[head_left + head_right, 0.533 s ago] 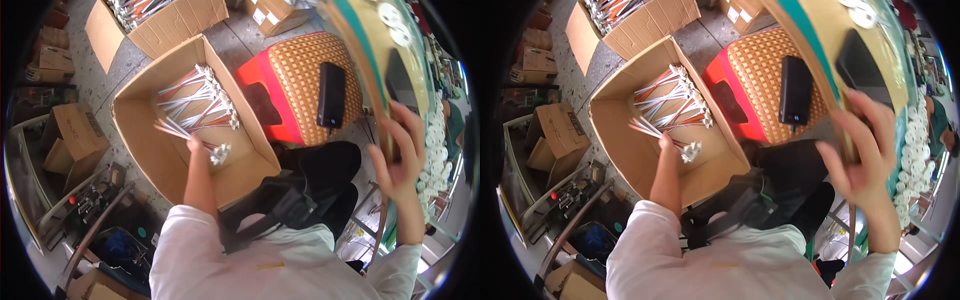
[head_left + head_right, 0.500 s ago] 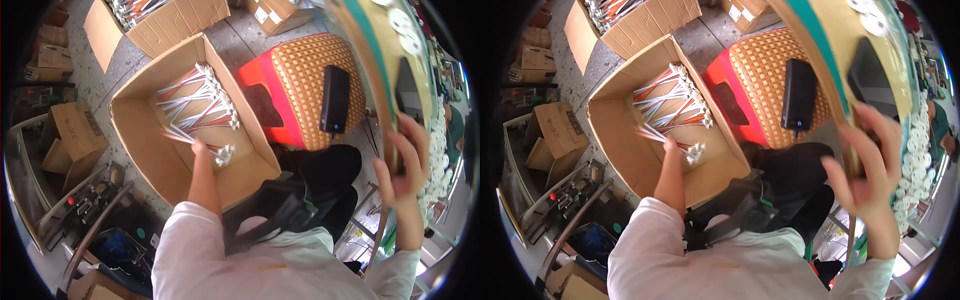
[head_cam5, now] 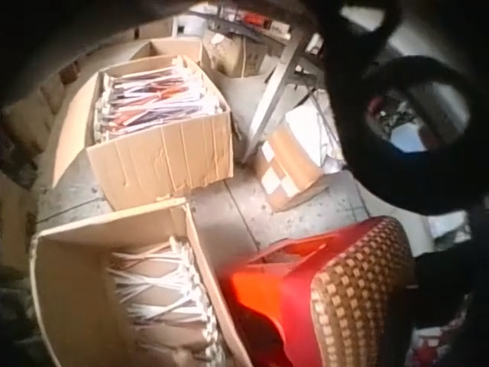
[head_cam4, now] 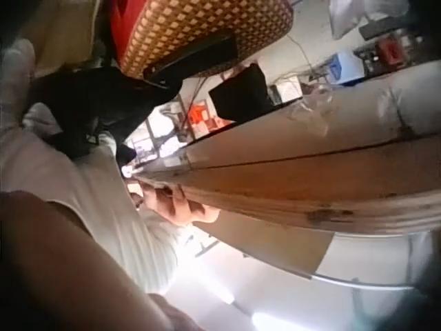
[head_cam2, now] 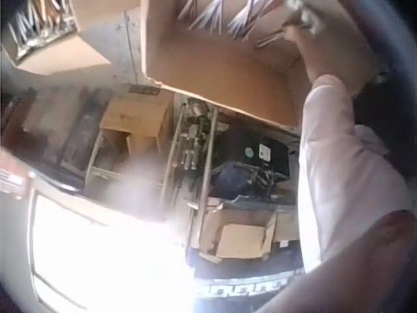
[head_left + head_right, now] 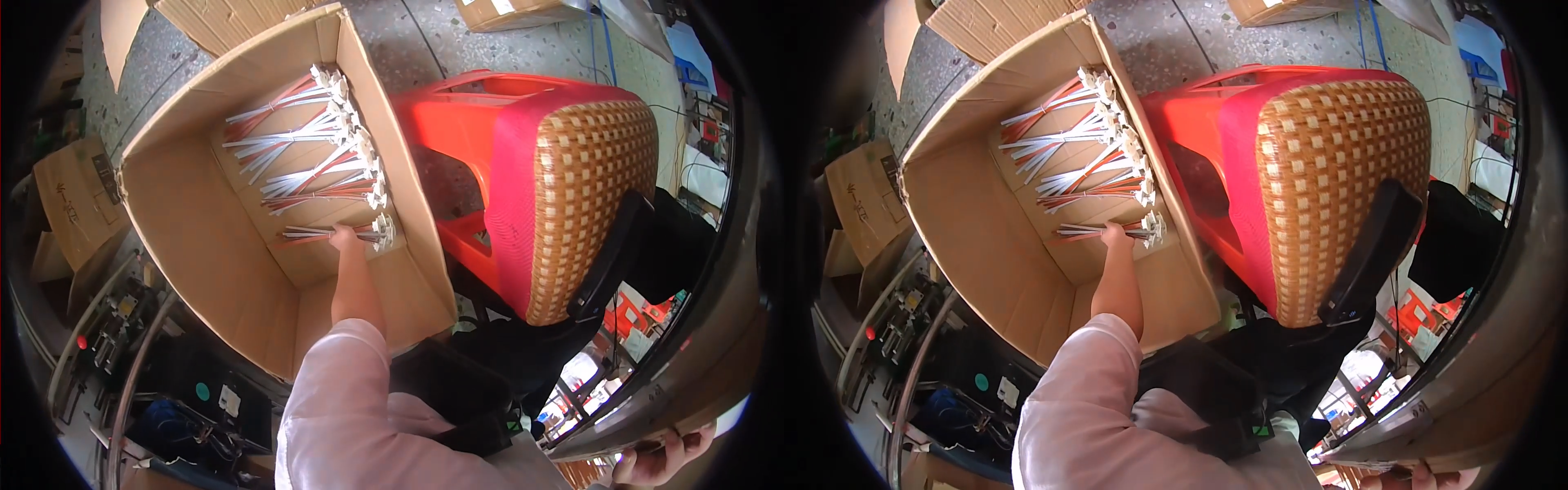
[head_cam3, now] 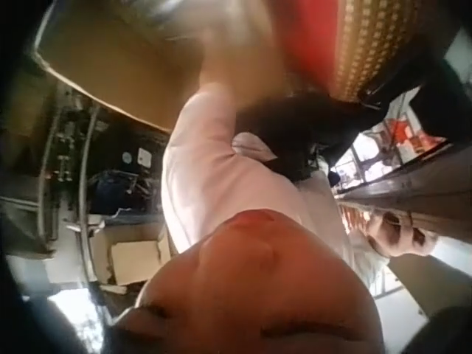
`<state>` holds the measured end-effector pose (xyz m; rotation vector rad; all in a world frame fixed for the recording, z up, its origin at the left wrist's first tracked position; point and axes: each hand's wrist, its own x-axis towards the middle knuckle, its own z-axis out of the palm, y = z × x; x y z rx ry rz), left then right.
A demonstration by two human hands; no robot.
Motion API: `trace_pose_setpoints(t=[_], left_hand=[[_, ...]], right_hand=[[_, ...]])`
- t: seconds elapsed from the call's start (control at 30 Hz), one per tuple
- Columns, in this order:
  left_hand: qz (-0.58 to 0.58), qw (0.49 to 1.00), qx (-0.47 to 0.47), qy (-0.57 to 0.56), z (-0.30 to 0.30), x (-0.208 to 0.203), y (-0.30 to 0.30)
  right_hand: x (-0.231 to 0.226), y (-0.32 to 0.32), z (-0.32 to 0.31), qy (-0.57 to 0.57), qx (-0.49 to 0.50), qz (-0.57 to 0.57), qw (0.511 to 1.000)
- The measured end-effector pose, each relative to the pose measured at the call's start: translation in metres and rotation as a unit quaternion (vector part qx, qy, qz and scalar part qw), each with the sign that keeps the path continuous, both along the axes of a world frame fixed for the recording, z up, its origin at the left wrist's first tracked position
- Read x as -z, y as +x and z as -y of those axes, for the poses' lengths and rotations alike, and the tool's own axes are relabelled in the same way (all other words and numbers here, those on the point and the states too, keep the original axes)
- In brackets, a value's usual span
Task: The worker is assembling LED light strips by attaching circular plastic bases to long LED circuit strips at a workstation.
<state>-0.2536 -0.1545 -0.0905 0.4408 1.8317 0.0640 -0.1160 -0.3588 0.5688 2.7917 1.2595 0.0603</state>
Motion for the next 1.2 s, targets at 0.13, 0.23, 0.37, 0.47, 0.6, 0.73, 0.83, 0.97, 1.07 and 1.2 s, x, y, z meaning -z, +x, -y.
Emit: trace_pose_setpoints(t=[0.13, 0.23, 0.37, 0.47, 0.6, 0.73, 0.83, 0.97, 1.07, 1.2], left_hand=[[-0.008, 0.995, -0.097, 0.012, -0.002, 0.009, 0.028], [-0.013, 0.986, -0.166, -0.014, -0.005, 0.007, 0.049], [-0.009, 0.987, -0.161, -0.009, -0.004, 0.015, 0.038], [0.045, 0.981, -0.177, -0.069, 0.011, -0.002, 0.042], [0.067, 0.987, -0.138, -0.054, 0.03, 0.004, 0.027], [-0.004, 0.996, 0.085, -0.034, 0.036, 0.024, -0.019], [-0.105, 0.967, 0.232, -0.001, 0.045, -0.002, -0.017], [-0.146, 0.878, 0.446, 0.093, 0.002, -0.044, -0.017], [-0.101, 0.747, 0.643, 0.136, -0.059, -0.068, -0.003], [0.029, 0.669, 0.733, 0.118, -0.135, -0.144, 0.052]], right_hand=[[-0.004, 0.016, 0.019, -0.049, -0.263, 0.039, 0.963], [0.007, 0.019, -0.001, -0.044, -0.23, 0.023, 0.972], [-0.01, 0.006, 0.015, -0.026, -0.19, 0.011, 0.981], [0.008, 0.009, -0.011, -0.02, -0.148, 0.004, 0.989], [0.011, 0.012, -0.015, -0.004, -0.099, -0.005, 0.995], [0.01, 0.016, -0.015, 0.033, -0.059, -0.016, 0.998], [-0.002, -0.007, -0.006, 0.035, -0.03, -0.019, 0.999], [-0.021, -0.044, 0.01, -0.054, 0.18, -0.031, 0.982], [0.001, -0.025, -0.003, 0.061, 0.102, -0.045, 0.992], [0.015, -0.011, -0.023, 0.165, 0.061, -0.042, 0.984]])
